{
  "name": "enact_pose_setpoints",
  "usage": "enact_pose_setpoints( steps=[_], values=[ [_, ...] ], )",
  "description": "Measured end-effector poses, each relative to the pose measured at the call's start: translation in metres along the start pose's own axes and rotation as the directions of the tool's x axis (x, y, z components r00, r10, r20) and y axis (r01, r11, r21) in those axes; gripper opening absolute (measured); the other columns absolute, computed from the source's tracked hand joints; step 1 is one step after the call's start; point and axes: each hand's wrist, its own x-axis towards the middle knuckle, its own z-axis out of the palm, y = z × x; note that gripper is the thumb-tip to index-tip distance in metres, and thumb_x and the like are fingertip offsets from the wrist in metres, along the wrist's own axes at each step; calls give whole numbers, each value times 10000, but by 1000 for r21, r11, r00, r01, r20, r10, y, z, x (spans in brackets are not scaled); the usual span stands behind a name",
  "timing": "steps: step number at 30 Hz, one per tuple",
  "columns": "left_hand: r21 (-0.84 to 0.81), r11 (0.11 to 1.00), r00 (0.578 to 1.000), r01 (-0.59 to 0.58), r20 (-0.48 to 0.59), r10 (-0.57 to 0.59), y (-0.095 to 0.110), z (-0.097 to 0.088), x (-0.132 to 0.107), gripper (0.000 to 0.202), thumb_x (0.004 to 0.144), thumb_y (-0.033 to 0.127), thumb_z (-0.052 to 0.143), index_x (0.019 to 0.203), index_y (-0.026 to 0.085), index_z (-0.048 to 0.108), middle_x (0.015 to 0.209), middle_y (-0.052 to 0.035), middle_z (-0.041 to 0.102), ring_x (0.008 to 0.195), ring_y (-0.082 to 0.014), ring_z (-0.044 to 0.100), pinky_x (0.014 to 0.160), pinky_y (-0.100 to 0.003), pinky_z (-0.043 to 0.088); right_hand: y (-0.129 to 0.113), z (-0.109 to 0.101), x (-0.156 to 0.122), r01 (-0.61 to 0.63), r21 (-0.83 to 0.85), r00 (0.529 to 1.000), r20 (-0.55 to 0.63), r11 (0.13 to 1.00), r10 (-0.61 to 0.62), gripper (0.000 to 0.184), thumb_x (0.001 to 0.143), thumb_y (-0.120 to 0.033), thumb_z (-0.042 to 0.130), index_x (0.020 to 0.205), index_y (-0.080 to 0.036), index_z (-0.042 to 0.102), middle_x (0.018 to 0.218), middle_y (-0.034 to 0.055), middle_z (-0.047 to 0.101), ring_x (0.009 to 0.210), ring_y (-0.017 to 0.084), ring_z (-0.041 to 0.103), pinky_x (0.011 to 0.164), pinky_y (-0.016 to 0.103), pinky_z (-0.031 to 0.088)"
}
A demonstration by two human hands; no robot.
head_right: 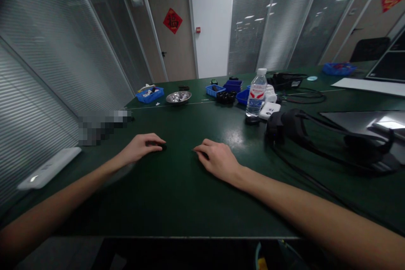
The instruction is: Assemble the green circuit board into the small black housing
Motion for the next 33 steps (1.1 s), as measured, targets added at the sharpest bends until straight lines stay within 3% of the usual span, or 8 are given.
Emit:
enact_pose_setpoints(
  steps=[4, 10, 15, 19, 24, 28, 33],
  values=[
    [120, 993, 986, -13, -166, 33, -35, -16, -7, 240, 945, 354, 642, 1129, 272, 772, 1183, -45, 706, 1069, -241, 663, 944, -407, 529, -2, -2, 0, -8, 1, 1000, -4, 1000, 8, 292, 1014, -271, 519, 1224, -239, 719, 1092, 50, 705, 878, 177, 681, 787, 320, 527],
    [253, 967, 952, -15, -291, 91, -58, -21, -12, 240, 961, 361, 630, 1138, 279, 769, 1156, -28, 737, 1051, -233, 691, 967, -397, 535, -5, -3, 0, -19, 6, 1000, 17, 1000, 18, 293, 1016, -274, 511, 1219, -233, 720, 1086, 51, 707, 880, 182, 683, 777, 319, 529],
    [331, 943, 962, -16, -253, 106, -68, -19, -15, 301, 1003, 323, 549, 1239, 266, 727, 1268, -46, 706, 1145, -237, 667, 1016, -407, 527, -4, -3, 1, -18, 3, 1000, 13, 1000, 18, 296, 1022, -282, 503, 1220, -241, 719, 1101, 48, 706, 900, 186, 684, 804, 324, 528],
    [331, 943, 967, 22, -247, 64, -64, -20, -18, 322, 1006, 323, 532, 1259, 258, 720, 1268, -54, 708, 1152, -246, 664, 1022, -418, 524, -5, -3, 1, -17, 0, 1000, 21, 1000, 17, 297, 1018, -279, 507, 1224, -239, 718, 1102, 55, 707, 902, 188, 684, 796, 322, 529],
    [180, 971, 953, 155, -288, -98, -58, -25, -14, 305, 963, 398, 603, 1187, 255, 754, 1212, -62, 732, 1093, -265, 677, 972, -416, 528, -4, -2, 0, -11, -1, 1000, 18, 1000, 11, 296, 1021, -282, 501, 1218, -232, 717, 1114, 53, 705, 907, 188, 686, 809, 329, 531],
    [3, 968, 941, 250, -235, -243, -66, -29, -8, 371, 877, 457, 699, 1185, 257, 754, 1251, -66, 723, 1130, -284, 662, 989, -419, 513, -3, -2, 0, -2, -1, 1000, 14, 1000, 2, 300, 1022, -277, 498, 1225, -238, 715, 1114, 58, 708, 906, 186, 686, 800, 327, 533],
    [-50, 970, 963, 237, -117, -242, -68, -33, -7, 438, 884, 525, 668, 1239, 278, 735, 1280, -71, 702, 1128, -284, 656, 969, -422, 505, -3, -2, 0, -3, -7, 1000, 17, 1000, 3, 296, 1018, -287, 503, 1214, -237, 719, 1094, 57, 710, 884, 186, 686, 784, 327, 531]
  ],
)
